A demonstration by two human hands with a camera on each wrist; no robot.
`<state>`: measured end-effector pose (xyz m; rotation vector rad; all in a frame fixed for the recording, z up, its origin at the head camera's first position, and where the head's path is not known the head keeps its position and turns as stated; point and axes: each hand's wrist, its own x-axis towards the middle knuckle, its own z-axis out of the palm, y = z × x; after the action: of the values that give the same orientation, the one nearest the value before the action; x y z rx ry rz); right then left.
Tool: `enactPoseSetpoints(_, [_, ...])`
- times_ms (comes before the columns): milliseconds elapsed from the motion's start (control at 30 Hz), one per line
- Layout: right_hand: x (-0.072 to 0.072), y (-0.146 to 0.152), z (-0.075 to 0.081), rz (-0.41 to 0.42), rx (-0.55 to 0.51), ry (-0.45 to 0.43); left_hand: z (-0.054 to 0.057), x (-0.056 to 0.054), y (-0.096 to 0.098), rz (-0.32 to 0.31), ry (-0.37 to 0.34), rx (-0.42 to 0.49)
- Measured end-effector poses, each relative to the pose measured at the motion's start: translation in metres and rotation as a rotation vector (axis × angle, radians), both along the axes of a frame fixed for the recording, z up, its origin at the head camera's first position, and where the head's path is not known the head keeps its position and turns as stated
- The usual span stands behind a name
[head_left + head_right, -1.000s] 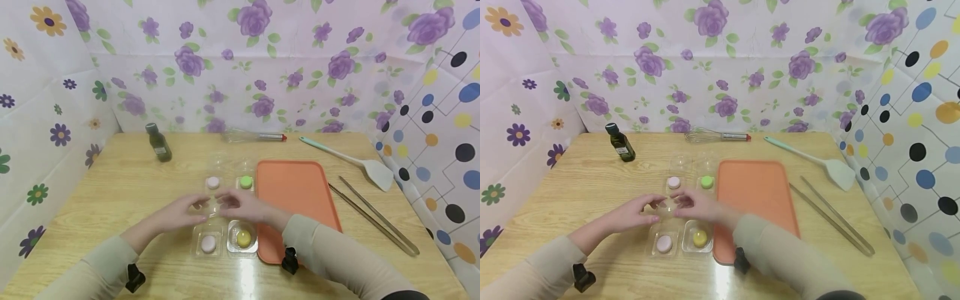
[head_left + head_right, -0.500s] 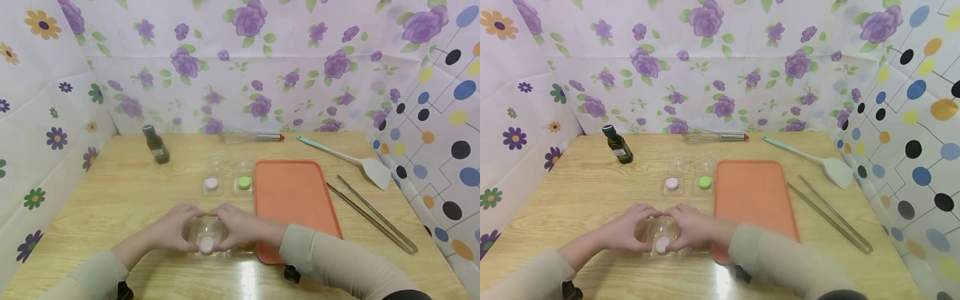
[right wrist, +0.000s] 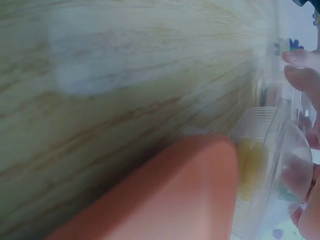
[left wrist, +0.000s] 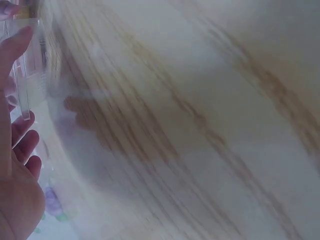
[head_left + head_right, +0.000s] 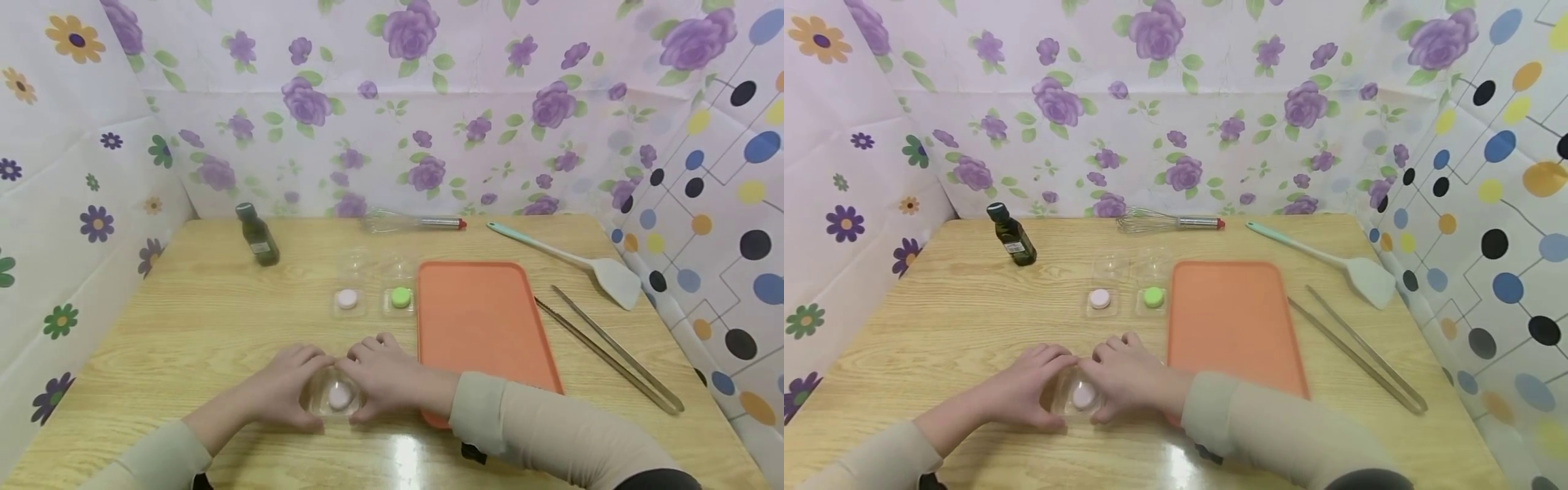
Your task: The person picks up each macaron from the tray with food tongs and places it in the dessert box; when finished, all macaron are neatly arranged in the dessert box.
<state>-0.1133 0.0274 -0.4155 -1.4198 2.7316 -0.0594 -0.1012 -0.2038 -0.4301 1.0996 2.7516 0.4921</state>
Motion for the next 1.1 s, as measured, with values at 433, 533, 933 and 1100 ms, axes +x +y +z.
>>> enactPoseSetpoints(433, [-0.006,0.001,0.004,-0.063,0.022,-0.060,-0.002,-0.002,0.000,0.060,-0.025,0.065])
enactPoseSetpoints(533, [-0.008,0.001,0.006,-0.074,0.040,-0.078,-0.002,-0.002,0.000,0.056,0.003,0.071])
enactPoseSetpoints(933, [-0.015,0.001,0.007,-0.123,-0.038,-0.233,0.000,-0.004,-0.001,0.080,0.009,0.057])
enactPoseSetpoints(1100, [-0.024,0.012,0.005,-0.149,-0.176,-0.366,0.001,-0.006,-0.002,0.085,0.019,0.047])
